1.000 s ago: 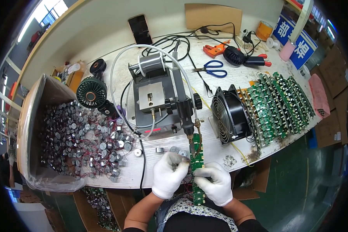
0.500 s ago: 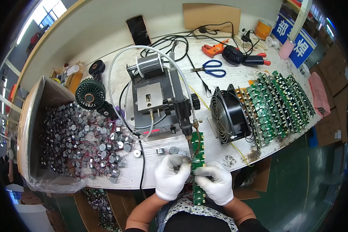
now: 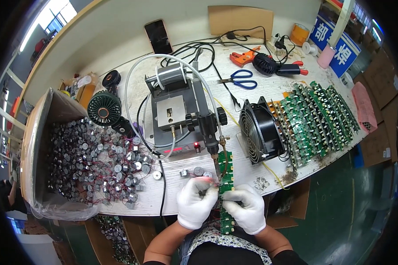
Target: The person attaches small motors to printed circuit boards at an assembly station, using an assembly fixture to hold the boards steady.
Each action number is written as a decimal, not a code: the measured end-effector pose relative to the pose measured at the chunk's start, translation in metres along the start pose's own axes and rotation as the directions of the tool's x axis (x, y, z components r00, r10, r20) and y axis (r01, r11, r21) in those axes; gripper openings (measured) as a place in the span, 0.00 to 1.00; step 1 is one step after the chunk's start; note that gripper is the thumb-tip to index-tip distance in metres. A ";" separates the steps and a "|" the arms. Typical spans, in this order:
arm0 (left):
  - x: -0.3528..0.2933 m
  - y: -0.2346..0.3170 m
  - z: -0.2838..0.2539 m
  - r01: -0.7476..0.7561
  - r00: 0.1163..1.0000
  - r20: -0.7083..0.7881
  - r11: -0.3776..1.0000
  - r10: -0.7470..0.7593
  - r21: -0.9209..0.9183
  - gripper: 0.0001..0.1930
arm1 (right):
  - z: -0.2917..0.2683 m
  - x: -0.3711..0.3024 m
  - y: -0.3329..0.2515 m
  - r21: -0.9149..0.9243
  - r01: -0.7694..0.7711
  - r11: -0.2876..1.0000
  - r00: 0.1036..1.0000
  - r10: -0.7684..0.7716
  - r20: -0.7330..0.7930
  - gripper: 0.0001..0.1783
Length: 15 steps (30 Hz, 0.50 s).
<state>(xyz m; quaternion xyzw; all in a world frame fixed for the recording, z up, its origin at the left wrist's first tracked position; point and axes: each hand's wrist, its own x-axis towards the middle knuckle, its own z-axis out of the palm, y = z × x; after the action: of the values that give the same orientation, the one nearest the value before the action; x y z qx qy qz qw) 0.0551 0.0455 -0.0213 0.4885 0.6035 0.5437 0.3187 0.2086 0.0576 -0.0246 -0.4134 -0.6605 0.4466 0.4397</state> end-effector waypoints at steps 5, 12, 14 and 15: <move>-0.002 0.000 -0.001 0.079 0.997 0.013 0.995 -0.078 -0.065 0.06 | 0.002 -0.003 0.001 0.022 -0.036 0.999 0.999 0.036 0.005 0.09; 0.002 0.003 -0.004 0.192 0.981 0.057 0.973 -0.186 -0.127 0.05 | 0.002 -0.004 0.002 0.036 -0.062 0.997 0.998 0.061 0.011 0.09; 0.004 0.002 -0.005 0.196 0.980 0.063 0.971 -0.188 -0.136 0.05 | 0.003 -0.004 0.001 0.039 -0.065 0.997 0.998 0.065 0.012 0.09; 0.004 0.001 -0.006 0.259 0.965 0.090 0.950 -0.246 -0.174 0.05 | 0.003 -0.004 0.000 0.042 -0.062 0.997 0.998 0.062 0.012 0.09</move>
<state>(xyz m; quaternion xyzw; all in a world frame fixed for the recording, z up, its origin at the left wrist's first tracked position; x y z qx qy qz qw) 0.0489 0.0473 -0.0185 0.3938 0.5971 0.5351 0.4495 0.2072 0.0536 -0.0257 -0.4219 -0.6403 0.4761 0.4306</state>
